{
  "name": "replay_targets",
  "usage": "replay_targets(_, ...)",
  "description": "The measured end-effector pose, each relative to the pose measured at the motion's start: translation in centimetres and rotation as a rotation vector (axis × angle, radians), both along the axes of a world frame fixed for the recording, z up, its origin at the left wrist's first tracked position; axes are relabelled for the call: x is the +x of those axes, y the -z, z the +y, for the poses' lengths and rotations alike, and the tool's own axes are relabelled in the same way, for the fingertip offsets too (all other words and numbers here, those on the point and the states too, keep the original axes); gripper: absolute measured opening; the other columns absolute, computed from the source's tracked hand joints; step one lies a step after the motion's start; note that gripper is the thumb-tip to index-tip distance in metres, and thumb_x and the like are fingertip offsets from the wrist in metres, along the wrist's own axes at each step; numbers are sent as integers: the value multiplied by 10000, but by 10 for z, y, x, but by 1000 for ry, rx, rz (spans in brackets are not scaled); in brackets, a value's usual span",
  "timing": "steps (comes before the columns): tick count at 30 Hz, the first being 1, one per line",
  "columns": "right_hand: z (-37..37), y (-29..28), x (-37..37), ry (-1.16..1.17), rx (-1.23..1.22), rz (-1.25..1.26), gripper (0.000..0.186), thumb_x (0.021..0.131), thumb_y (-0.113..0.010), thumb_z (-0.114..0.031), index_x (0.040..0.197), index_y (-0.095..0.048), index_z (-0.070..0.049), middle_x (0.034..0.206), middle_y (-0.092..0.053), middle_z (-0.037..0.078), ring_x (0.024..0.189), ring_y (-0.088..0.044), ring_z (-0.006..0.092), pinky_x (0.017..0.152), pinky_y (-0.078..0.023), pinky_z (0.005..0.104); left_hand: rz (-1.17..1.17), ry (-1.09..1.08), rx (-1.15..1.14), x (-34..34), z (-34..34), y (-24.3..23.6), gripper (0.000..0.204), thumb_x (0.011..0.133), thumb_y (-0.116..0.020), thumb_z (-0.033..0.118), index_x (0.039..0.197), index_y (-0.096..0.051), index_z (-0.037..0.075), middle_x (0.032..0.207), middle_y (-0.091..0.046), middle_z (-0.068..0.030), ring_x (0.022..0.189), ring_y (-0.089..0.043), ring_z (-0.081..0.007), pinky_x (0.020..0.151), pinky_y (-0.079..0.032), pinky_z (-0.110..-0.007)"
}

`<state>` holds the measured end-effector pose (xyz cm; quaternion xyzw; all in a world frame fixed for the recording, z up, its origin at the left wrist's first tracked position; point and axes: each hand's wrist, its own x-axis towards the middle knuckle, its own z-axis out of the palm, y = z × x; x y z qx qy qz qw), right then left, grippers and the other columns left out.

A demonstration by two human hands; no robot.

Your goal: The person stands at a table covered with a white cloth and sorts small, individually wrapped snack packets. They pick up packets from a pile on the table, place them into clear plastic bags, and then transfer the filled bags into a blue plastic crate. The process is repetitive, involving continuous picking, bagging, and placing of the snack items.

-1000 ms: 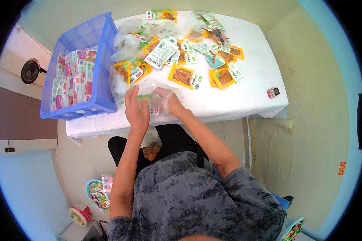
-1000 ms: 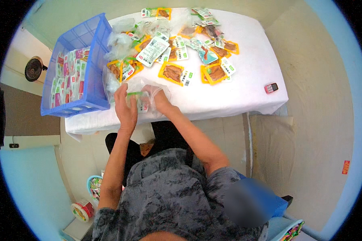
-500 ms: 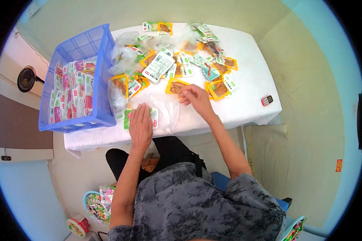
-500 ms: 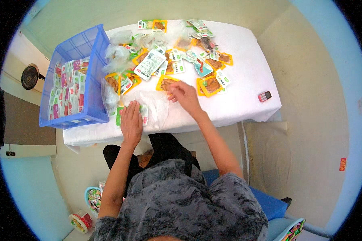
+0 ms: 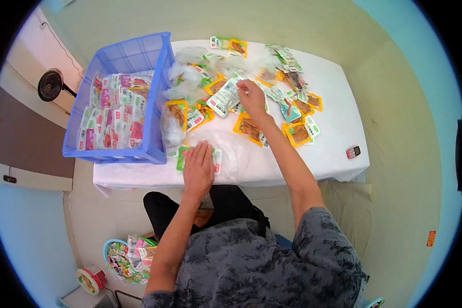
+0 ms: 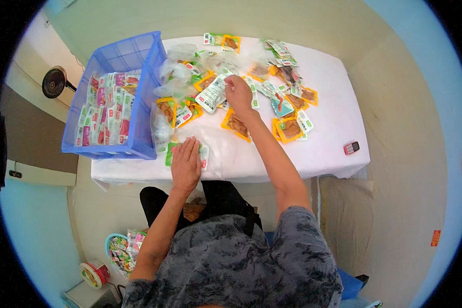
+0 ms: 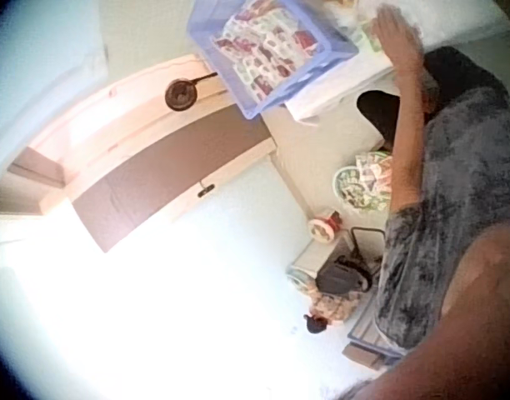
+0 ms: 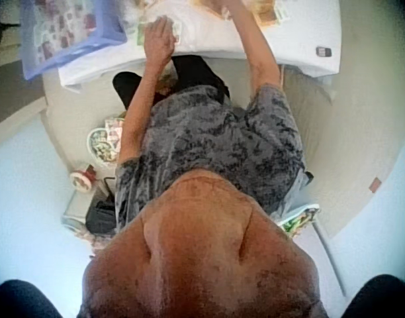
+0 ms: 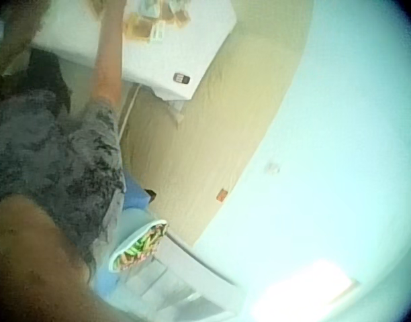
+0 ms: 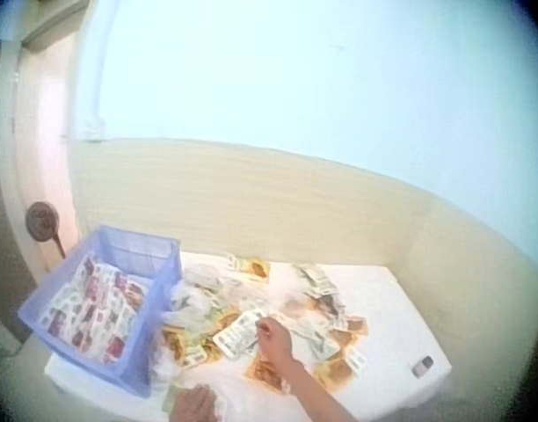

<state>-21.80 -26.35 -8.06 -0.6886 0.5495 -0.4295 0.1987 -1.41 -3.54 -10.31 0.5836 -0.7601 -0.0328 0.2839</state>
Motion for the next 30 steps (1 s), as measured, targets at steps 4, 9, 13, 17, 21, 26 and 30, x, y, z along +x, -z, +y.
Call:
replay_targets(4,-20,-21,38,59,-18,219,514,836,-714,-151,1329,-568,-157,1471,-476,131,1346,-450,333,1047,-432,473,-8,-7,22,3,0,1,492,891,-581,99,1369,-546,-11,1461,-523,-153,1395,-450,-310,1193,-298,-481)
replay_targets(9,-51,-23,55,34,-44,543,596,870,-705,-238,1436,-529,-176,1604,-293,192,1491,-235,418,1135,-296,638,-3,4,19,1,-2,1,488,889,-580,113,1358,-557,-18,1463,-522,-153,1400,-446,-301,1201,-290,-473)
replay_targets(13,-58,-32,55,94,224,806,490,900,-676,-311,1366,-603,-179,1607,-284,222,1513,-197,410,1147,-250,668,4,-4,3,1,-1,1,475,890,-581,113,1348,-567,-14,1459,-527,-153,1395,-452,-298,1198,-294,-468)
replay_targets(17,-50,-41,62,3,1,694,513,887,-692,-371,1354,-612,-174,1598,-295,237,1498,-250,402,1187,-267,554,3,-13,21,1,0,-2,475,885,-583,108,1344,-572,-13,1450,-537,-154,1392,-455,-296,1197,-294,-460)
replay_targets(21,-23,-48,110,-296,-175,298,669,808,-774,-398,1396,-561,-161,1555,-360,233,1417,-386,409,1139,-373,478,-2,-4,-18,3,1,-1,464,885,-584,104,1333,-573,-18,1439,-543,-157,1379,-467,-306,1185,-307,-470)
replay_targets(26,-13,-35,144,-442,4,552,620,783,-777,-273,1359,-586,-145,1337,-598,154,1198,-585,363,961,-512,459,7,-2,-36,1,-2,-2,452,883,-586,98,1319,-582,-19,1427,-553,-162,1366,-480,-313,1171,-320,-473)
replay_targets(30,-8,-24,146,-525,120,293,436,823,-691,-126,1256,-647,-104,1107,-702,121,1058,-655,307,952,-509,383,19,-7,-23,2,-1,1,452,882,-583,94,1319,-581,-19,1427,-551,-163,1363,-482,-314,1173,-319,-474)
